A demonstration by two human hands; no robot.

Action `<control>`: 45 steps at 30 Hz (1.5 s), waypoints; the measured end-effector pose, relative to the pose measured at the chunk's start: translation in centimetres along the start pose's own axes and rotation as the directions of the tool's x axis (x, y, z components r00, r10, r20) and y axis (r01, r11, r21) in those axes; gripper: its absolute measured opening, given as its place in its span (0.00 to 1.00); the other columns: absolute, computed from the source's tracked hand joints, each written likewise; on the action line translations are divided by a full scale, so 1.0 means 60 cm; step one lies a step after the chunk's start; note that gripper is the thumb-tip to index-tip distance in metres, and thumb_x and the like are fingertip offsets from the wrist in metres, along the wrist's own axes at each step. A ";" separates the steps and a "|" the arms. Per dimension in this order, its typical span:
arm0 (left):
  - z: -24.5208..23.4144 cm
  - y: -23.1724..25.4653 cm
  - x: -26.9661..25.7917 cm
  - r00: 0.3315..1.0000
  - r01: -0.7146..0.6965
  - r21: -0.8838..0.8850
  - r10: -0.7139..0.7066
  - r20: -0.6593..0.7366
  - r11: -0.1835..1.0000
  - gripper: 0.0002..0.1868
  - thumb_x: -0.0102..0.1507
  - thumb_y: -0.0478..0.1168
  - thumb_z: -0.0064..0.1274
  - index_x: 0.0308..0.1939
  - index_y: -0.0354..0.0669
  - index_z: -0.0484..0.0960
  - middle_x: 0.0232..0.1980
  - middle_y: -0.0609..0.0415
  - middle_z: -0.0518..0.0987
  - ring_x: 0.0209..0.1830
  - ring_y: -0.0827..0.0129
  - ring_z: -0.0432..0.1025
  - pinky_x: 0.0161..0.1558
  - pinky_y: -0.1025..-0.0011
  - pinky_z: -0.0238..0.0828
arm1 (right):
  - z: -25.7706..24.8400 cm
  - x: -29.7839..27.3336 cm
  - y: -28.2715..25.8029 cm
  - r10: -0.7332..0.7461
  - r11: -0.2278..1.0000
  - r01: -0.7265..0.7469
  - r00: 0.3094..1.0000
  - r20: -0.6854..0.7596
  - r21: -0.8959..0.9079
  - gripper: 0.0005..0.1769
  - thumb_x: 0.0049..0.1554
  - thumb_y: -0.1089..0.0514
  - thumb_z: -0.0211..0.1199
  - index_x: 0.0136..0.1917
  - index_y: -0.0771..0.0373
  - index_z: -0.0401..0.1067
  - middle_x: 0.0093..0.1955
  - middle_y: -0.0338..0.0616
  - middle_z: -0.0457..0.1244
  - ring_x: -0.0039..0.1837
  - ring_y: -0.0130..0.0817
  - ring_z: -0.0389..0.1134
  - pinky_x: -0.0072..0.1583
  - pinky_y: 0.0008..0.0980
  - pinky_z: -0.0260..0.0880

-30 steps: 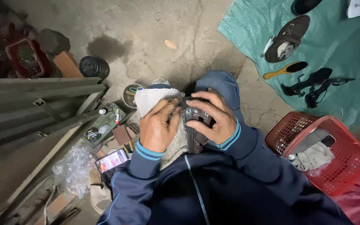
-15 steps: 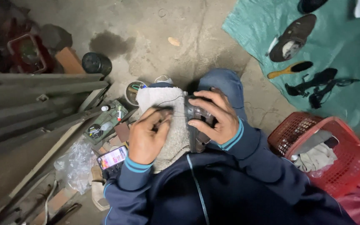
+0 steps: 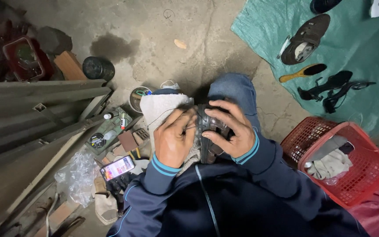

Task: Hand-stitching the sole of a leather shoe to the upper using a needle and thread.

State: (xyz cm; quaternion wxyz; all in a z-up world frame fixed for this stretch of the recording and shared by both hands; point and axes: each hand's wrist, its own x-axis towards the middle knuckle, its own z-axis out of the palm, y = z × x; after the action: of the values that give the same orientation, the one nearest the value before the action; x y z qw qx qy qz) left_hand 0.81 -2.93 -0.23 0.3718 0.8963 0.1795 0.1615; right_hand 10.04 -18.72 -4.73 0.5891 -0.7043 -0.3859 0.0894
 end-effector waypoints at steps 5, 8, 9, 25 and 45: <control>-0.001 -0.001 0.004 1.000 0.017 -0.025 -0.017 -0.016 1.000 0.04 0.62 0.34 0.55 0.35 0.49 0.82 0.27 0.55 0.72 0.29 0.50 0.75 0.32 0.61 0.76 | 0.006 -0.001 0.007 -0.019 0.999 0.020 0.999 -0.031 0.032 0.27 0.55 0.58 0.74 0.66 0.64 0.74 0.68 0.57 0.63 0.68 0.57 0.67 0.66 0.56 0.67; -0.005 0.001 0.010 1.000 0.028 -0.075 -0.029 -0.008 0.997 0.04 0.62 0.33 0.55 0.35 0.48 0.82 0.26 0.54 0.71 0.27 0.50 0.75 0.32 0.63 0.76 | 0.006 0.000 0.010 -0.035 0.999 0.036 0.999 -0.040 0.025 0.27 0.55 0.58 0.74 0.66 0.63 0.74 0.68 0.57 0.63 0.68 0.58 0.67 0.66 0.56 0.67; -0.008 0.004 0.013 0.999 0.033 -0.116 -0.033 0.000 0.993 0.04 0.63 0.33 0.54 0.35 0.46 0.81 0.25 0.54 0.70 0.26 0.50 0.74 0.30 0.64 0.75 | 0.006 0.000 0.010 -0.040 0.999 0.041 0.998 -0.040 0.024 0.27 0.55 0.58 0.74 0.66 0.63 0.74 0.68 0.57 0.63 0.68 0.58 0.67 0.66 0.56 0.67; -0.016 -0.015 0.019 0.949 -0.307 0.175 0.316 -0.025 0.935 0.07 0.69 0.37 0.51 0.40 0.48 0.85 0.37 0.56 0.79 0.33 0.58 0.77 0.35 0.64 0.77 | 0.010 0.006 0.004 -0.025 0.999 0.025 1.000 -0.011 -0.039 0.26 0.56 0.55 0.73 0.66 0.64 0.74 0.68 0.56 0.63 0.69 0.56 0.66 0.68 0.56 0.65; 0.005 -0.016 0.001 0.999 -0.030 -0.055 0.029 -0.015 0.998 0.11 0.67 0.32 0.49 0.46 0.44 0.87 0.35 0.52 0.80 0.34 0.44 0.78 0.33 0.57 0.77 | 0.016 -0.004 0.008 -0.034 0.996 0.029 0.997 -0.063 -0.084 0.28 0.55 0.57 0.74 0.66 0.65 0.73 0.68 0.58 0.63 0.69 0.59 0.65 0.69 0.58 0.63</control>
State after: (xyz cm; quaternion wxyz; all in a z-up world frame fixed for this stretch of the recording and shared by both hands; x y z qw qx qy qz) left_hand 0.82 -2.47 -1.12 0.3927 0.8871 0.1643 0.1782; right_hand 9.54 -18.13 -5.53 0.5728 -0.7245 -0.3812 0.0416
